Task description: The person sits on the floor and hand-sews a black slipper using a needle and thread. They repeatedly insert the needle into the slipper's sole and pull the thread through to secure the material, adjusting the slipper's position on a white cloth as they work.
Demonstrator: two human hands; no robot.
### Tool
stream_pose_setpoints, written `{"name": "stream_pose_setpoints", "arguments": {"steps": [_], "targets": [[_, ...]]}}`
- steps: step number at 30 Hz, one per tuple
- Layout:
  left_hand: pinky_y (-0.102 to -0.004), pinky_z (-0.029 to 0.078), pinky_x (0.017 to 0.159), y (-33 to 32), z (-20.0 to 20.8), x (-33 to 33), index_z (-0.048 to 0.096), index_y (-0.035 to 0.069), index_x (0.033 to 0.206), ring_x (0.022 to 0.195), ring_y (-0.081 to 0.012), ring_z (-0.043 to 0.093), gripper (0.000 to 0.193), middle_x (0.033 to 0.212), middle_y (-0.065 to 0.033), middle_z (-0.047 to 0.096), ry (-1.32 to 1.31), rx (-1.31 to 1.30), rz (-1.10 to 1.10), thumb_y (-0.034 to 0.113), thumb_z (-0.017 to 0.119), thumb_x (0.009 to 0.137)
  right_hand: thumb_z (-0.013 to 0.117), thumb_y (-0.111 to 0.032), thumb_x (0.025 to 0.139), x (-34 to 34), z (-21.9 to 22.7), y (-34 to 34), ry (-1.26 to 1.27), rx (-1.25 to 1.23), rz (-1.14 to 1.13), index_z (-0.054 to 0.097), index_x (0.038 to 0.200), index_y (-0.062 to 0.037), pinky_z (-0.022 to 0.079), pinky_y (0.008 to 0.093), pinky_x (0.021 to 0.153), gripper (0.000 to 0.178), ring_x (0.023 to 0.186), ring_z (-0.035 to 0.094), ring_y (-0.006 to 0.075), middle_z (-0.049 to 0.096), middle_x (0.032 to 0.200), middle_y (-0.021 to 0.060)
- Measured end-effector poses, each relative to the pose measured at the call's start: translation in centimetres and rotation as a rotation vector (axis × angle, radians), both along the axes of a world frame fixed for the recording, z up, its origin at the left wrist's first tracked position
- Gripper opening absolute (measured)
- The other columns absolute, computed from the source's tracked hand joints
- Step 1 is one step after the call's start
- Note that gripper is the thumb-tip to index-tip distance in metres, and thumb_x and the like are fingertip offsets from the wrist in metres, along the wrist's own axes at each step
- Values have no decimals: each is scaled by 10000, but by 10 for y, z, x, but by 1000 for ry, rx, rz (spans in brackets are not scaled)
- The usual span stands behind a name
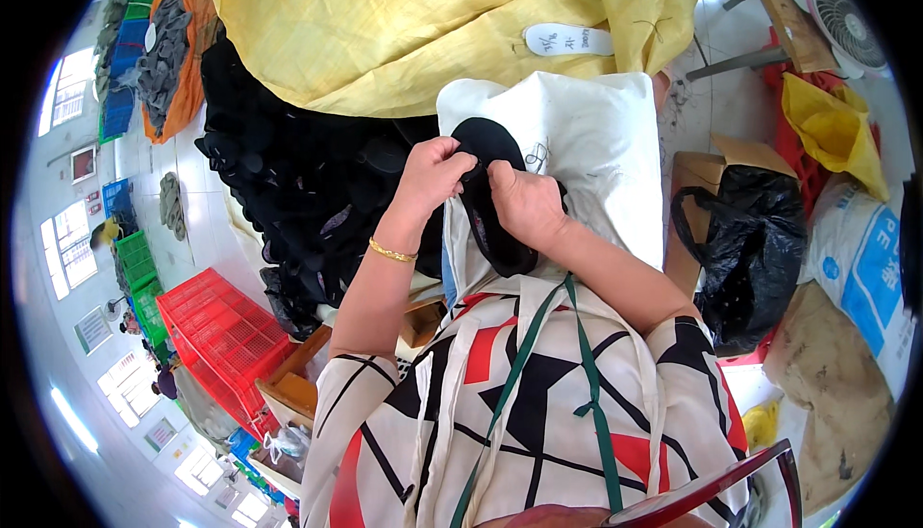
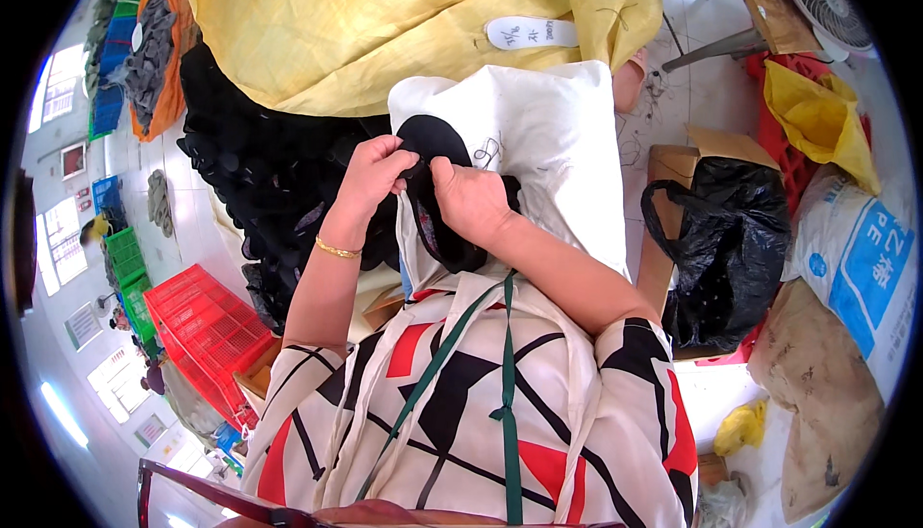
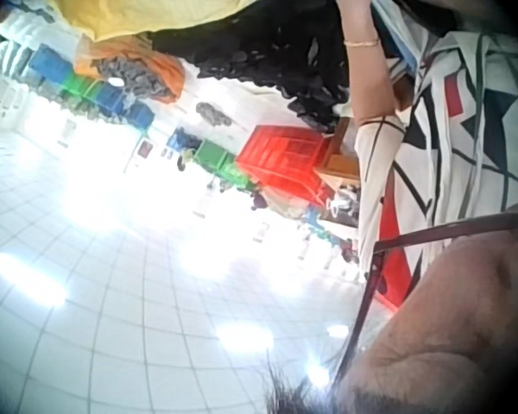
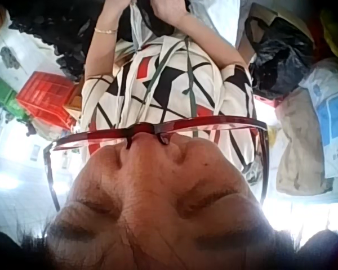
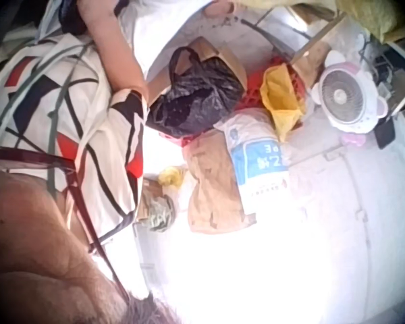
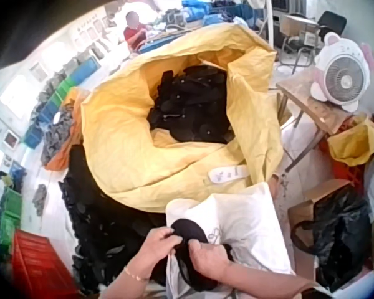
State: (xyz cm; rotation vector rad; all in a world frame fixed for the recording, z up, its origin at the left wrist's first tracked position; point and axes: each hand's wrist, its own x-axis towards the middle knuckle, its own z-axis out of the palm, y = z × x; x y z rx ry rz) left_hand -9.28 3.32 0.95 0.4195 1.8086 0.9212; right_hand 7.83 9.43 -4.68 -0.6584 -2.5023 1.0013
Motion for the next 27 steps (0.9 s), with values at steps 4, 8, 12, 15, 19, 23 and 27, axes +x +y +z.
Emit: {"name": "stream_pose_setpoints", "arguments": {"steps": [4, 8, 12, 15, 19, 23, 27], "targets": [[-209, 419, 473, 1, 2, 2, 635, 39, 774, 510, -62, 506, 116, 670, 22, 566, -7, -2, 2, 130, 660, 841, 554, -118, 922, 4, 10, 6, -53, -80, 4, 471, 998, -78, 480, 461, 513, 119, 626, 646, 331, 635, 710, 108], [-215, 420, 471, -2, -4, -1, 637, 40, 768, 508, -66, 507, 115, 669, 20, 570, -16, -20, -5, 129, 656, 838, 556, -126, 930, 8, 9, 7, -13, -129, 18, 485, 1023, -91, 484, 467, 534, 121, 652, 649, 339, 638, 717, 110], [-216, 422, 469, 0, -3, -5, 644, 42, 771, 504, -70, 511, 102, 661, 19, 573, -39, -50, -42, 125, 658, 828, 556, -119, 923, 9, 10, 8, -34, -131, 36, 502, 1015, -91, 490, 473, 549, 110, 662, 650, 347, 642, 726, 118], [-219, 417, 456, 2, 0, -4, 645, 46, 767, 492, -72, 511, 95, 649, 13, 571, -66, -46, -37, 120, 659, 825, 538, -118, 953, 10, 12, 13, -113, -150, 91, 496, 1050, -89, 501, 472, 569, 110, 699, 663, 349, 675, 792, 140], [-226, 403, 419, 4, 3, -6, 635, 51, 754, 453, -80, 505, 105, 633, 6, 569, -131, -56, -34, 118, 662, 831, 536, -115, 952, 9, 24, 22, -152, -185, 114, 505, 1025, -79, 501, 482, 574, 86, 698, 660, 362, 675, 790, 150], [-232, 393, 395, 4, 0, -9, 628, 54, 749, 422, -87, 497, 118, 626, 5, 568, -196, -51, -20, 120, 668, 839, 553, -84, 902, 5, 22, 19, -98, -193, 77, 504, 987, -75, 502, 478, 552, 98, 658, 652, 361, 651, 745, 143], [-233, 400, 405, 2, 1, -8, 618, 67, 746, 446, -85, 509, 126, 628, 8, 567, -261, -6, 14, 118, 668, 850, 544, -103, 937, 4, 12, 8, -104, -131, 40, 488, 1012, -70, 493, 485, 556, 99, 644, 639, 374, 636, 729, 147]]}}
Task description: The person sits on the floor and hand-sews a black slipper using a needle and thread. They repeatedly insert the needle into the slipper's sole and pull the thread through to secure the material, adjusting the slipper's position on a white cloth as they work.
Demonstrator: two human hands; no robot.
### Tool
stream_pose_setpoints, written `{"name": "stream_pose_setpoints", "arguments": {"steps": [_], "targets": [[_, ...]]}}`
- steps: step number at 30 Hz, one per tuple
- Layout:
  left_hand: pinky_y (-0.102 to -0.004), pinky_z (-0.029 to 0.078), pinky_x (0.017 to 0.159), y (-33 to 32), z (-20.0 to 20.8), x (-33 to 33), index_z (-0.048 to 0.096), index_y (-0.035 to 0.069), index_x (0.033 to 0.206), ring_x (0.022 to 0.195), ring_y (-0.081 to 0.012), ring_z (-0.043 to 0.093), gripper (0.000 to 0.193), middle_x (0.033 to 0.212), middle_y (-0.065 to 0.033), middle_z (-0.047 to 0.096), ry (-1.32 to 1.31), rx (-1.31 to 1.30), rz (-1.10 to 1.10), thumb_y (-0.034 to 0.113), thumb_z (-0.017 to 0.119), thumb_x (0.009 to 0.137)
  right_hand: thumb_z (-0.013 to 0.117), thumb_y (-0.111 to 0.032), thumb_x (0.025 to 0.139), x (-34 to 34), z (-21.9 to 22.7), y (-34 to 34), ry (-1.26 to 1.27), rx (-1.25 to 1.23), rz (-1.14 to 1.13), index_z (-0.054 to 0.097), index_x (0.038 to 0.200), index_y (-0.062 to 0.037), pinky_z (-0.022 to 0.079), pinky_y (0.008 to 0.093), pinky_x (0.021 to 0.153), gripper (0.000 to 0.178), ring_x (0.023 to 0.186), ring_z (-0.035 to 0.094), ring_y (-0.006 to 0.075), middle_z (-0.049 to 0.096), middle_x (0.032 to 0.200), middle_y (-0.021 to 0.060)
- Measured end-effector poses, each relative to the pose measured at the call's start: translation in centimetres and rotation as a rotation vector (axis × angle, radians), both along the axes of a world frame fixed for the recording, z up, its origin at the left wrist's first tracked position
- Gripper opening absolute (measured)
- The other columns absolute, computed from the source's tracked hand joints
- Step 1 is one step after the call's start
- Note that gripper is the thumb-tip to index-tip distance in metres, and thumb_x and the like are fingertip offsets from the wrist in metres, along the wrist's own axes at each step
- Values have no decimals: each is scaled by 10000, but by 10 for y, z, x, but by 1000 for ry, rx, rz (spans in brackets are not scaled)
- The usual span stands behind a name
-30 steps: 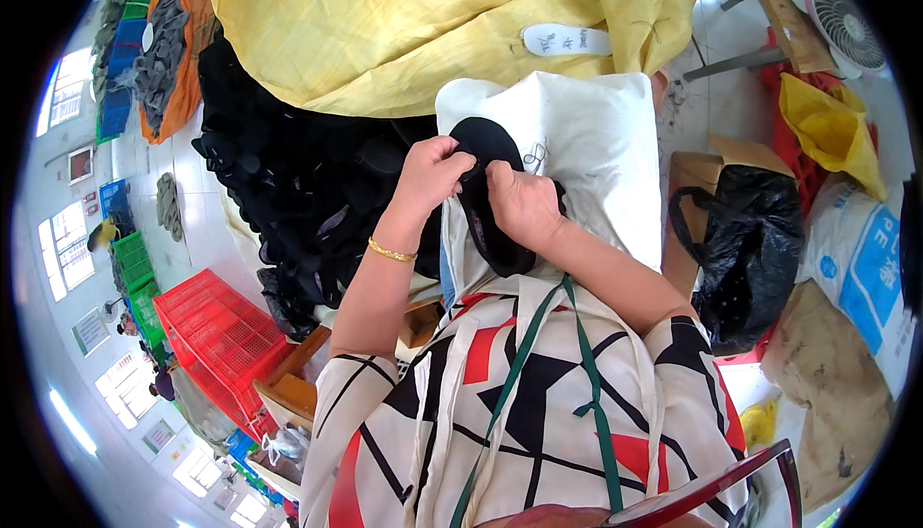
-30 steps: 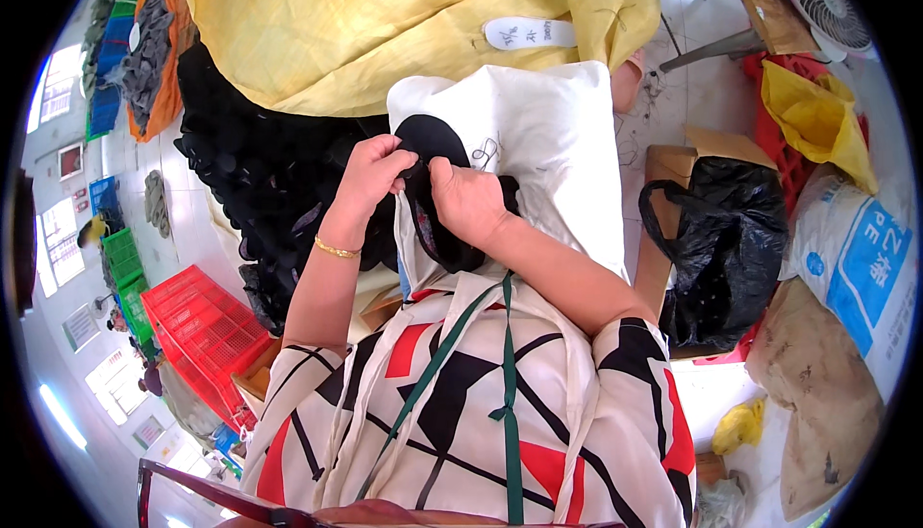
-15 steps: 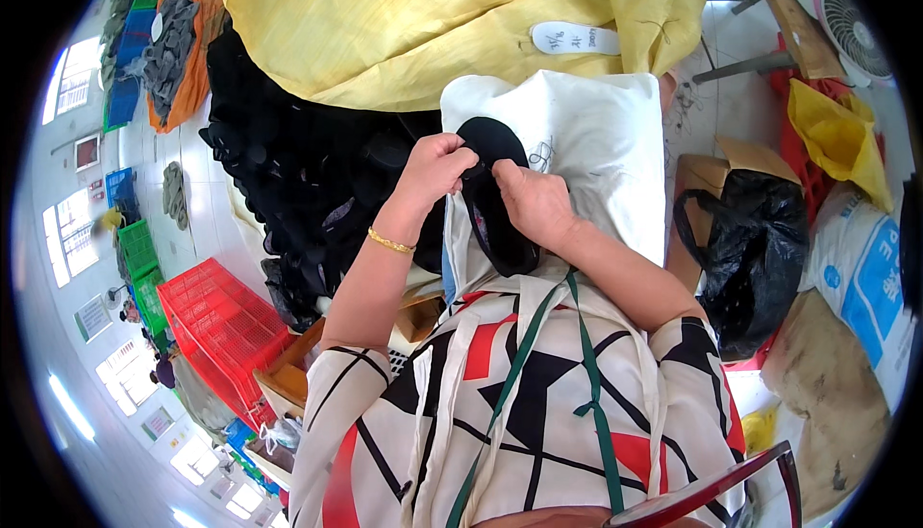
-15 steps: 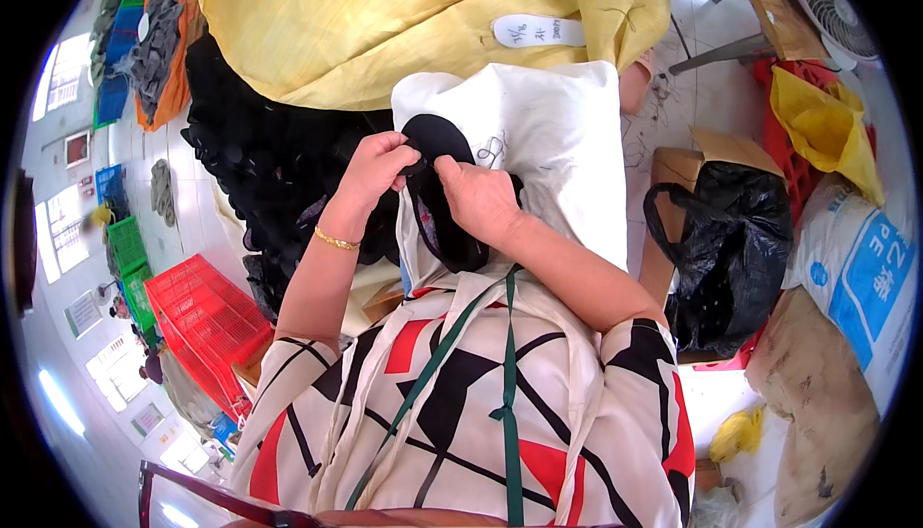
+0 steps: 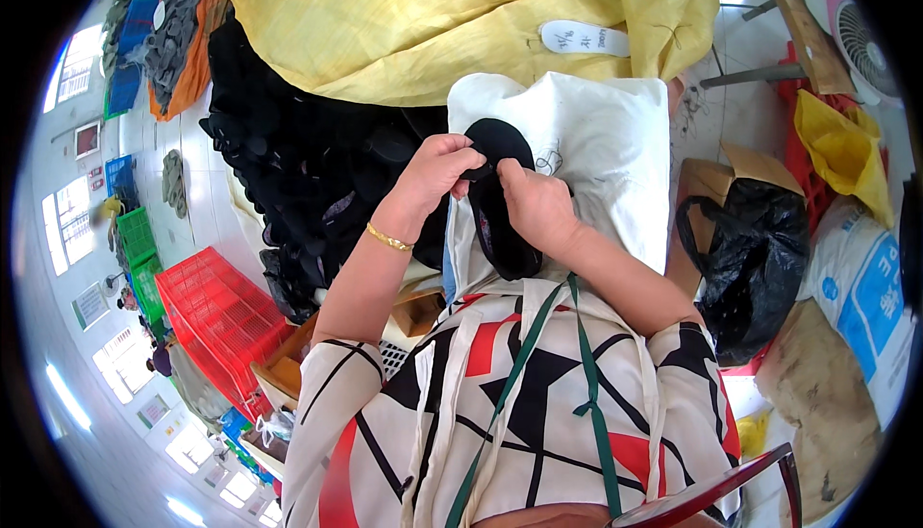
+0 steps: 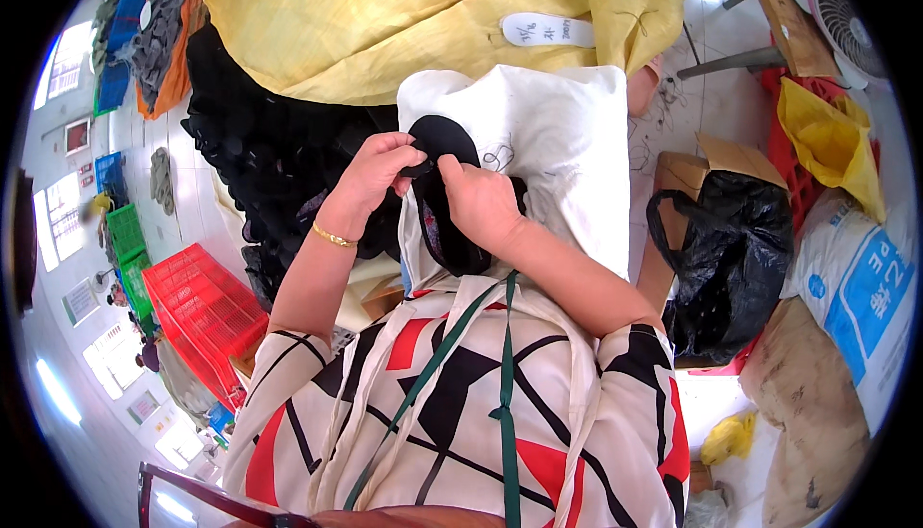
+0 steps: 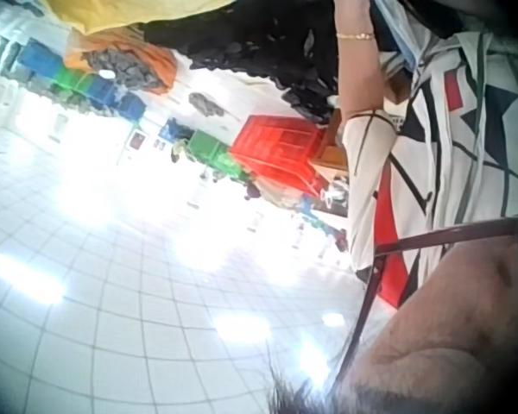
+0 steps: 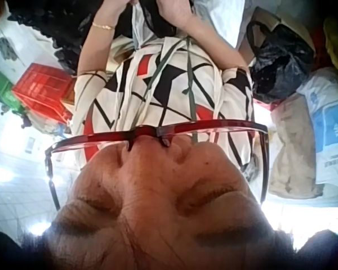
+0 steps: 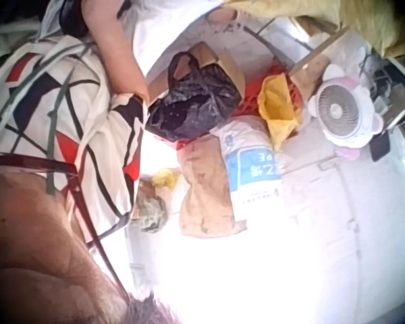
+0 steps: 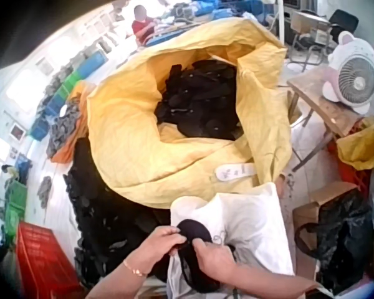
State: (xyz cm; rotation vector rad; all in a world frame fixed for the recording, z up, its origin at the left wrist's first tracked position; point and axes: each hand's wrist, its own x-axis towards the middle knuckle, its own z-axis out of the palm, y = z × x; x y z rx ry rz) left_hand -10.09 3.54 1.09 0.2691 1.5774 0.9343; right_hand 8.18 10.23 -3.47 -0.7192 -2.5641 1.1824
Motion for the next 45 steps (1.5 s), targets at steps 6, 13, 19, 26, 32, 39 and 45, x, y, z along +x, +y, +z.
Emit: {"name": "stream_pose_setpoints", "arguments": {"steps": [6, 13, 19, 26, 32, 39, 45], "targets": [[-232, 417, 436, -2, -1, -1, 605, 80, 759, 482, -84, 527, 133, 640, 12, 569, -49, 15, 12, 120, 661, 873, 560, -77, 904, -2, -6, -5, 53, 59, -23, 476, 1015, -69, 492, 478, 541, 140, 641, 637, 357, 621, 756, 141], [-248, 407, 459, -5, -3, 1, 599, 72, 751, 499, -90, 512, 126, 658, 24, 538, -15, 6, 7, 137, 638, 852, 557, -70, 906, 2, -5, -3, 56, 111, 19, 478, 1031, -65, 488, 471, 529, 147, 643, 636, 348, 612, 745, 134], [-257, 414, 478, -3, -1, -1, 575, 79, 732, 522, -96, 519, 148, 659, 23, 526, -20, 16, -18, 138, 633, 855, 549, -74, 918, -2, -9, -4, 59, 96, 12, 474, 1030, -54, 490, 474, 532, 137, 644, 637, 357, 618, 747, 147], [-247, 432, 495, -7, -5, 1, 615, 65, 770, 534, -94, 536, 146, 671, 12, 559, -38, 36, 17, 167, 633, 873, 488, -73, 976, -17, -3, -2, 162, -263, -144, 452, 1056, -31, 501, 413, 511, 97, 544, 620, 309, 627, 714, 157], [-211, 452, 499, -12, -10, 11, 688, 42, 844, 548, -76, 560, 100, 725, 14, 620, 29, 88, 71, 137, 692, 876, 560, -98, 939, -21, 29, 29, 42, -517, -96, 528, 1012, -24, 533, 457, 643, 109, 682, 666, 365, 669, 750, 170], [-213, 462, 490, -8, -16, 15, 677, 49, 799, 504, -83, 564, 112, 675, 10, 608, 132, 115, 66, 132, 719, 861, 576, -164, 967, -39, 5, 33, 333, -104, -120, 602, 940, -73, 527, 391, 611, 99, 689, 655, 291, 670, 928, 98], [-223, 445, 454, -12, -20, 12, 656, -2, 800, 484, -84, 553, 196, 679, -4, 597, 154, 110, 72, 162, 753, 846, 473, -315, 1060, -14, 29, 73, 291, -1321, -304, 534, 1003, -63, 461, 255, 481, 266, 542, 579, 132, 618, 739, 34]]}}
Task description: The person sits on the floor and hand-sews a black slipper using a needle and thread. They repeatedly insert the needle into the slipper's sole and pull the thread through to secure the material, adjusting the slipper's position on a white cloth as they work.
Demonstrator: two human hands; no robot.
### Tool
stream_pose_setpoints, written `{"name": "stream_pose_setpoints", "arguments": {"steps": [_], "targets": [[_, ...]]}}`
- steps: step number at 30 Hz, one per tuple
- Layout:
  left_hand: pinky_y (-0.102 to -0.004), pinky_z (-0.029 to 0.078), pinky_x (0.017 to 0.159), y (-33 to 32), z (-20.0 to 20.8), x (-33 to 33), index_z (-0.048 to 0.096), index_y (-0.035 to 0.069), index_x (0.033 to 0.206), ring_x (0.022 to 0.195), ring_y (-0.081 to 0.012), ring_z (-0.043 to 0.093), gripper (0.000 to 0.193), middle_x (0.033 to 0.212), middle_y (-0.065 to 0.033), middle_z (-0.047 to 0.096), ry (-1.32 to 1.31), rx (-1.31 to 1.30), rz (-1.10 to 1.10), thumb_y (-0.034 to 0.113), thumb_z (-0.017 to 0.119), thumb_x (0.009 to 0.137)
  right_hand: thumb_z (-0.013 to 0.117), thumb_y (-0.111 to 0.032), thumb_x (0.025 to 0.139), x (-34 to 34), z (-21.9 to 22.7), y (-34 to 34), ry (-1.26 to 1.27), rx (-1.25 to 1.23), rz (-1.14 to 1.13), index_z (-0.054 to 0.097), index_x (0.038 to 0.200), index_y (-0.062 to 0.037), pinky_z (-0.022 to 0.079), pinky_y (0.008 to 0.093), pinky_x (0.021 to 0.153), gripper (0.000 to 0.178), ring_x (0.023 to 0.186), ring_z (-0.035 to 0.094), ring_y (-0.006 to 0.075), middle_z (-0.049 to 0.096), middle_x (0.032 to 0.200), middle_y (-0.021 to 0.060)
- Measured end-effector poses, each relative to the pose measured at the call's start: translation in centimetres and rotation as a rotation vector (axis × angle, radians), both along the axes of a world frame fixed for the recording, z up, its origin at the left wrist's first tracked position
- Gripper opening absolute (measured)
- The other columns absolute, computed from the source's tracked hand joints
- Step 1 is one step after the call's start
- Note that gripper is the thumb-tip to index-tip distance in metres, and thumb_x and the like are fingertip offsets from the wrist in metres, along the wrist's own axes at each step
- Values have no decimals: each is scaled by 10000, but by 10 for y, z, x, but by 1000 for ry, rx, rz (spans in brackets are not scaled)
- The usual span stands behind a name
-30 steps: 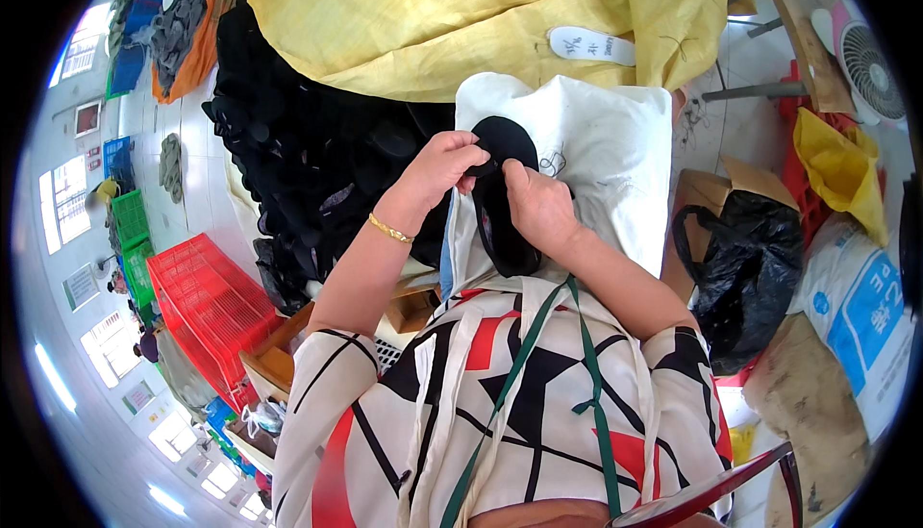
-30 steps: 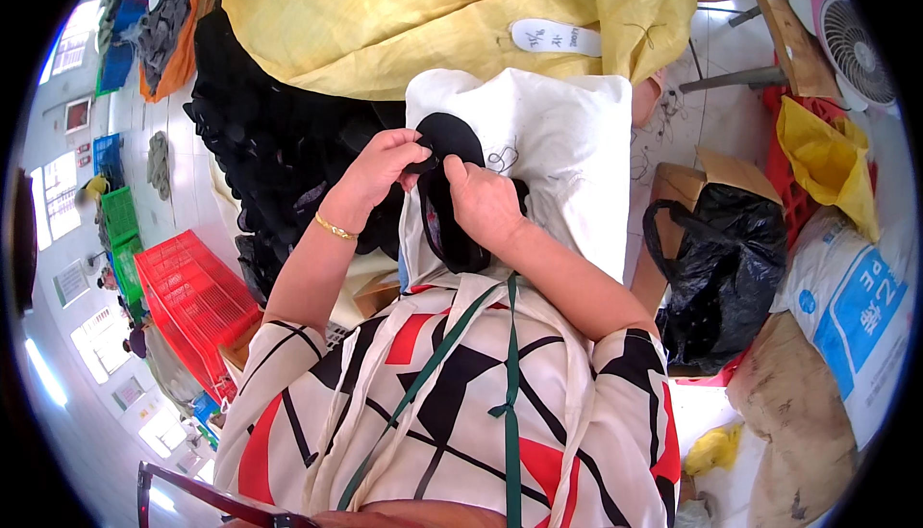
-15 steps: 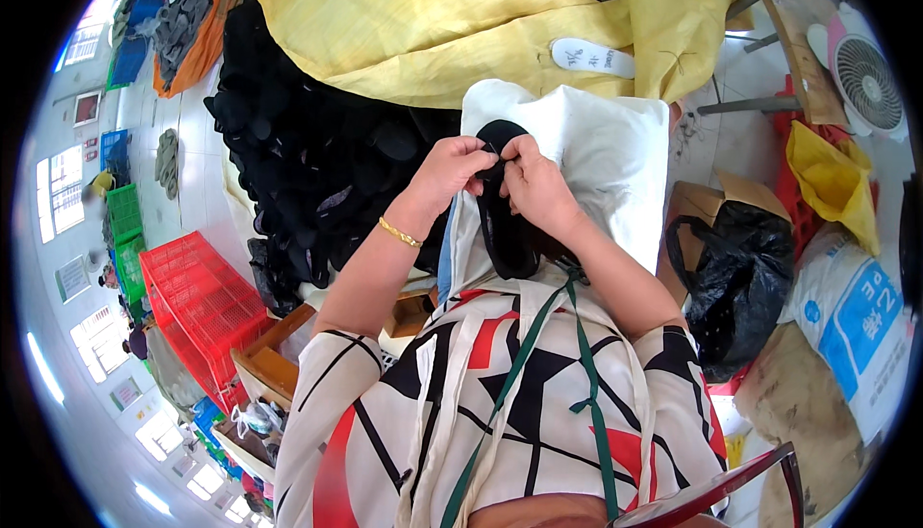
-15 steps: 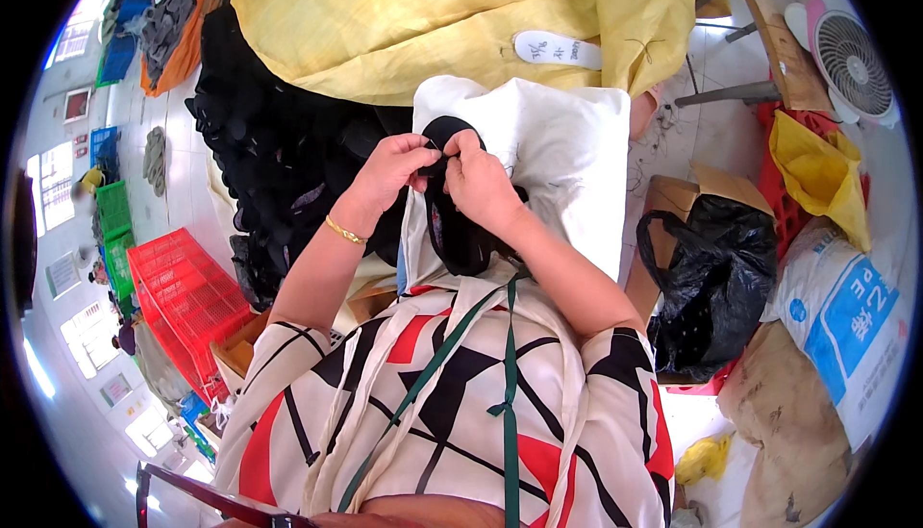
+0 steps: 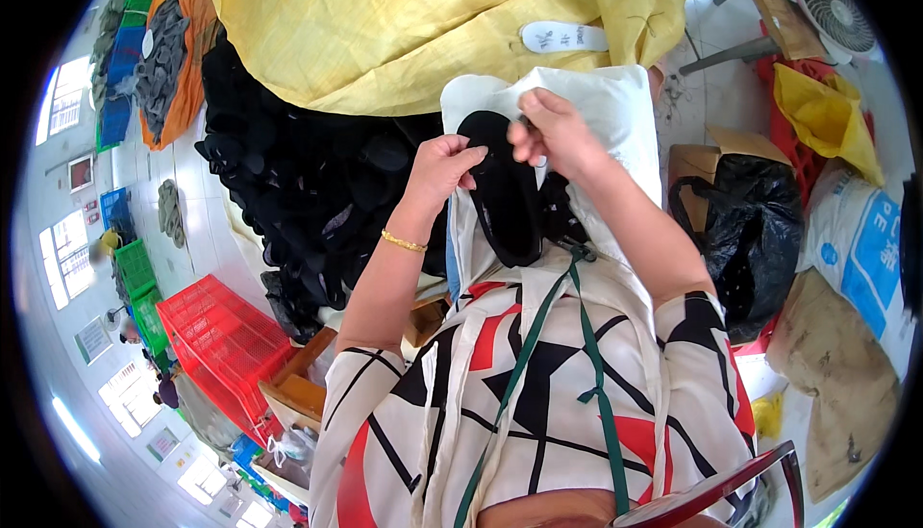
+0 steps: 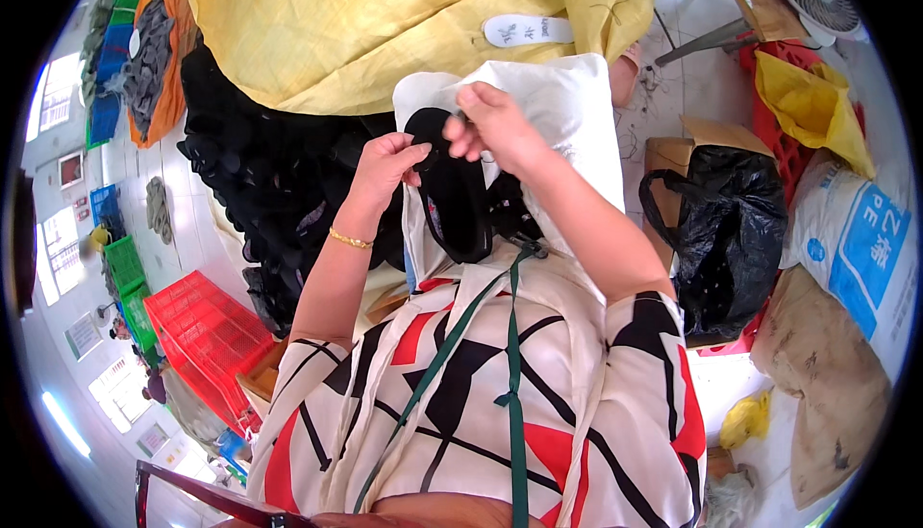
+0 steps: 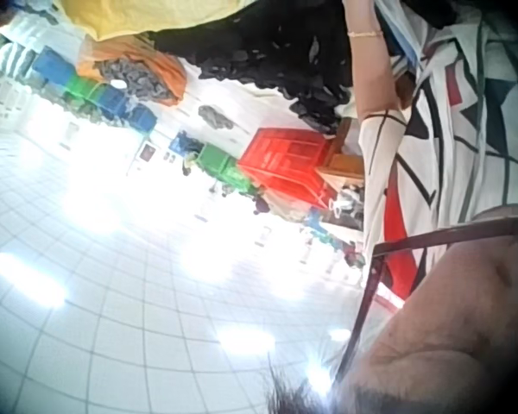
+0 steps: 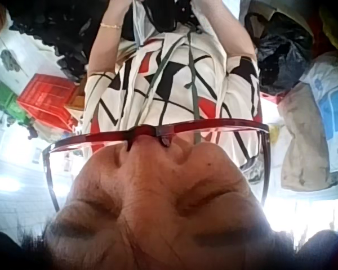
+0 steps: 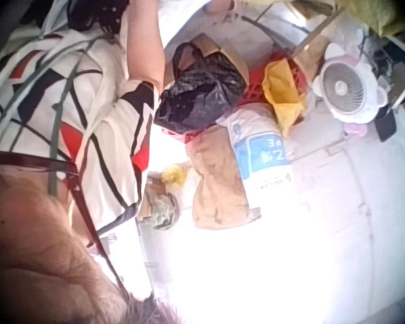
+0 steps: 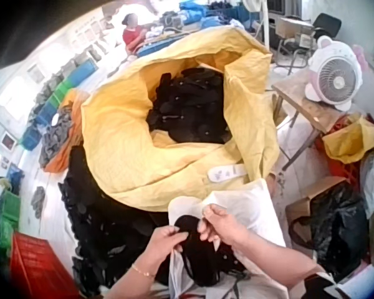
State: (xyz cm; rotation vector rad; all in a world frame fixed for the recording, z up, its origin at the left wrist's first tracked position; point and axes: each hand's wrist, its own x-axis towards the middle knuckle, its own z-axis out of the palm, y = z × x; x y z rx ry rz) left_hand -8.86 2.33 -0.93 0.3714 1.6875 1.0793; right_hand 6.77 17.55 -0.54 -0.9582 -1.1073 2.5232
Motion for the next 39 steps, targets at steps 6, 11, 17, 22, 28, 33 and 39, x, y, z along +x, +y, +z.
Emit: {"name": "stream_pose_setpoints", "arguments": {"steps": [6, 11, 17, 22, 28, 33, 39], "targets": [[-222, 448, 476, 0, 4, -1, 654, 40, 791, 489, -80, 552, 179, 680, 1, 618, 6, -10, -29, 170, 758, 856, 542, -98, 984, 110, -23, 119, 26, -141, -760, 503, 829, -30, 563, 364, 806, 175, 521, 455, 158, 382, 571, -1], [-217, 452, 484, 5, 3, -1, 656, 32, 801, 492, -76, 548, 188, 691, 1, 617, 42, -13, -95, 182, 747, 869, 539, -83, 973, 160, -9, 142, 174, 277, -1178, 378, 692, -107, 506, 540, 1016, 325, 539, 388, 98, 345, 593, -22], [-227, 466, 498, 2, 1, -5, 638, 19, 897, 544, -87, 570, 210, 753, -9, 623, 151, -11, -158, 199, 747, 877, 560, -18, 912, 59, -22, 22, -183, 1138, -21, 571, 1168, -33, 523, 361, 810, 257, 931, 639, 235, 614, 913, 96], [-285, 520, 614, 7, 31, 17, 639, 58, 1033, 691, -169, 633, 210, 881, -43, 602, 1146, 170, -325, 150, 707, 857, 645, -41, 821, 24, -42, 2, -145, 1678, 272, 617, 1039, -36, 529, 429, 738, 219, 849, 626, 337, 597, 864, 143], [-352, 551, 660, -2, 35, 33, 646, 57, 1110, 880, -235, 639, 300, 939, -71, 594, 1432, 107, -658, 120, 630, 817, 659, -112, 870, 1, -46, 11, -301, 1669, 29, 606, 924, -29, 528, 386, 655, 112, 725, 624, 297, 624, 832, 147], [-370, 555, 667, -3, 39, 46, 578, 49, 1177, 876, -258, 656, 387, 964, -79, 600, 1296, 57, -507, 228, 679, 849, 551, -178, 1008, -32, -31, -5, 119, 426, -405, 590, 901, -37, 516, 324, 664, 181, 662, 592, 181, 655, 800, 80], [-376, 542, 613, -1, 24, 35, 544, 74, 1143, 821, -287, 657, 405, 954, -95, 599, 1266, 29, -535, 161, 728, 793, 440, -193, 1023, -31, 10, -33, 225, -292, -325, 485, 803, -96, 459, 320, 723, 244, 648, 470, 150, 481, 709, 14]]}}
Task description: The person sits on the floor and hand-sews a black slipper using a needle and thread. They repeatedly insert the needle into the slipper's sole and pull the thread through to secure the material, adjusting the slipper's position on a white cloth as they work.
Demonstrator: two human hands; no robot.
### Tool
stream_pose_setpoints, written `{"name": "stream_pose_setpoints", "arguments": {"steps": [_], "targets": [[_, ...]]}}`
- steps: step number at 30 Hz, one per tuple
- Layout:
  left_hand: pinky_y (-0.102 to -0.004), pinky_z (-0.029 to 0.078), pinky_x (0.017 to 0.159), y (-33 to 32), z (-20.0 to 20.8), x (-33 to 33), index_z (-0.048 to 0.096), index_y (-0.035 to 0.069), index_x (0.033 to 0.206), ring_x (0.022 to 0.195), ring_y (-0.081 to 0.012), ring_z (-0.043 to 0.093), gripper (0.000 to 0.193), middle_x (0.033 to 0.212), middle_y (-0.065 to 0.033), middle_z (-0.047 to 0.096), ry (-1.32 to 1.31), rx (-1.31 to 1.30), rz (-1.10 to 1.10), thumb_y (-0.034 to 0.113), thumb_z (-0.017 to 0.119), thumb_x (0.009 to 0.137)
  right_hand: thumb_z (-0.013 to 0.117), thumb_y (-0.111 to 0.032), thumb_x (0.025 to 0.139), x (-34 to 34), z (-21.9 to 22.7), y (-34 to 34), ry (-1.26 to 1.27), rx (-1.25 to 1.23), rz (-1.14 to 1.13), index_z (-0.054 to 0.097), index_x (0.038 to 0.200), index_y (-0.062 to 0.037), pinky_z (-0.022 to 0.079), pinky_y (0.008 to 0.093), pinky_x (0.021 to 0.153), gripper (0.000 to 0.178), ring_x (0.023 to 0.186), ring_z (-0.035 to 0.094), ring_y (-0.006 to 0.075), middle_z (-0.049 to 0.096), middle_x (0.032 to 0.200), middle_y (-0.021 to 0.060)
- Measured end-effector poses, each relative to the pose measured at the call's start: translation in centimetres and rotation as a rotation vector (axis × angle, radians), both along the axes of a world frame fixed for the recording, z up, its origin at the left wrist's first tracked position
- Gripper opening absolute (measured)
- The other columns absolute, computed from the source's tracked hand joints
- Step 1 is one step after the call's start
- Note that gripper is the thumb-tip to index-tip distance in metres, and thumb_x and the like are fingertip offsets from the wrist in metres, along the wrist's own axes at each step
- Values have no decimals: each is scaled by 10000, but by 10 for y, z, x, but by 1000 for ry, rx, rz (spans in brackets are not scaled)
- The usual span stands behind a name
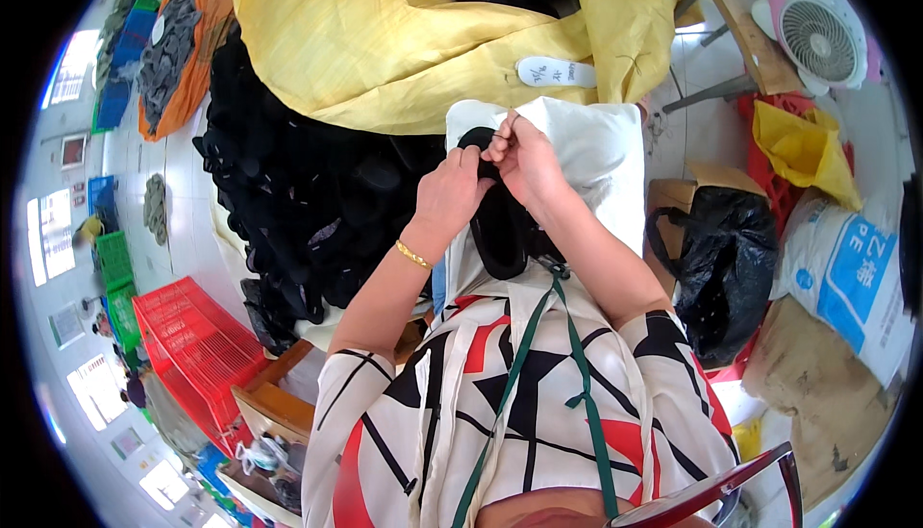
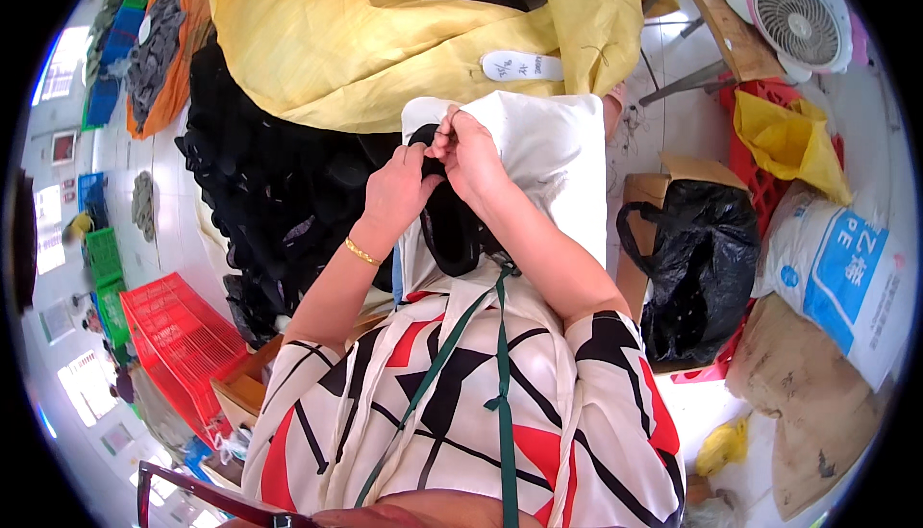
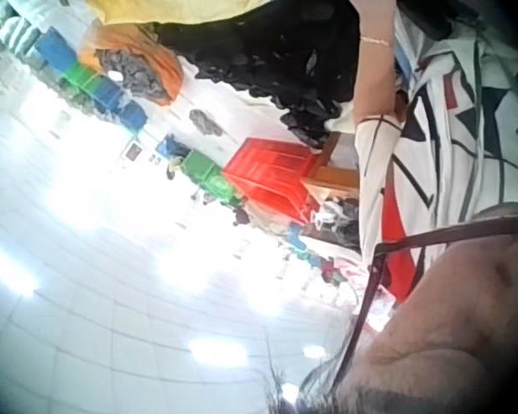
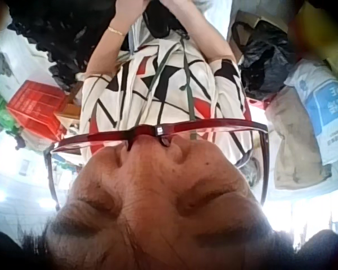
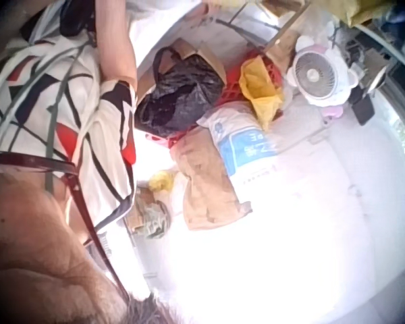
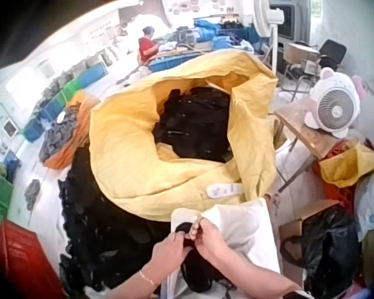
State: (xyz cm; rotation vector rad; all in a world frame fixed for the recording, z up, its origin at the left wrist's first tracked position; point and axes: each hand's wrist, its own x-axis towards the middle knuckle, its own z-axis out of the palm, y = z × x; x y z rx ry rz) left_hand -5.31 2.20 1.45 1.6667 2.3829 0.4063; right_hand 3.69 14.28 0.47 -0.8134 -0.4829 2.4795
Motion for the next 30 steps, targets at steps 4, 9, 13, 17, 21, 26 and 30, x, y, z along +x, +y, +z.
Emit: {"name": "stream_pose_setpoints", "arguments": {"steps": [4, 9, 13, 17, 21, 26, 30], "targets": [[-366, 539, 576, -1, -9, -10, 568, 62, 1116, 718, -261, 658, 380, 877, -96, 599, 123, 165, -128, 92, 695, 759, 436, -162, 998, 13, 28, -10, 41, 4, -50, 449, 762, -103, 415, 333, 718, 243, 588, 372, 132, 409, 681, -2], [-350, 517, 541, 8, -10, -15, 586, 63, 1105, 650, -246, 638, 347, 827, -75, 592, 164, 295, -296, 69, 662, 767, 436, -173, 1012, 40, 50, -24, 64, 174, -80, 421, 749, -102, 403, 329, 762, 273, 602, 337, 125, 368, 676, -13], [-362, 507, 533, 16, -13, 3, 607, 85, 1065, 650, -258, 630, 298, 790, -68, 580, 53, 277, -427, 85, 660, 773, 417, -139, 1012, 73, 63, -53, -18, 327, -115, 403, 719, -94, 390, 320, 767, 297, 613, 311, 116, 346, 669, -14], [-398, 520, 585, 13, -38, 37, 634, 113, 1006, 695, -299, 637, 206, 794, -65, 599, -169, 147, -459, 113, 640, 799, 402, -116, 1017, 106, 45, -59, -145, 396, -59, 403, 735, -90, 382, 308, 763, 284, 623, 308, 114, 342, 678, -12], [-426, 530, 756, 20, -38, 46, 635, 80, 1032, 867, -332, 641, 261, 905, -90, 648, -280, -44, -428, 79, 647, 772, 442, -174, 1063, 130, 13, -41, -344, 732, 27, 505, 849, -47, 438, 276, 804, 257, 751, 487, 117, 524, 795, 18], [-361, 533, 742, 27, -10, 36, 687, 55, 997, 829, -274, 658, 204, 942, -114, 671, -508, 118, -307, 114, 673, 802, 623, -84, 954, 152, 12, -6, -653, 1353, -139, 625, 959, -40, 511, 324, 740, 44, 789, 624, 248, 639, 858, 119], [-355, 501, 610, 34, 3, 45, 707, 7, 761, 639, -241, 644, 269, 697, -135, 663, -661, -137, -52, 260, 692, 852, 682, -42, 846, 153, 26, 0, -679, 1732, -69, 632, 938, -52, 517, 374, 698, 105, 762, 614, 312, 618, 822, 117]]}}
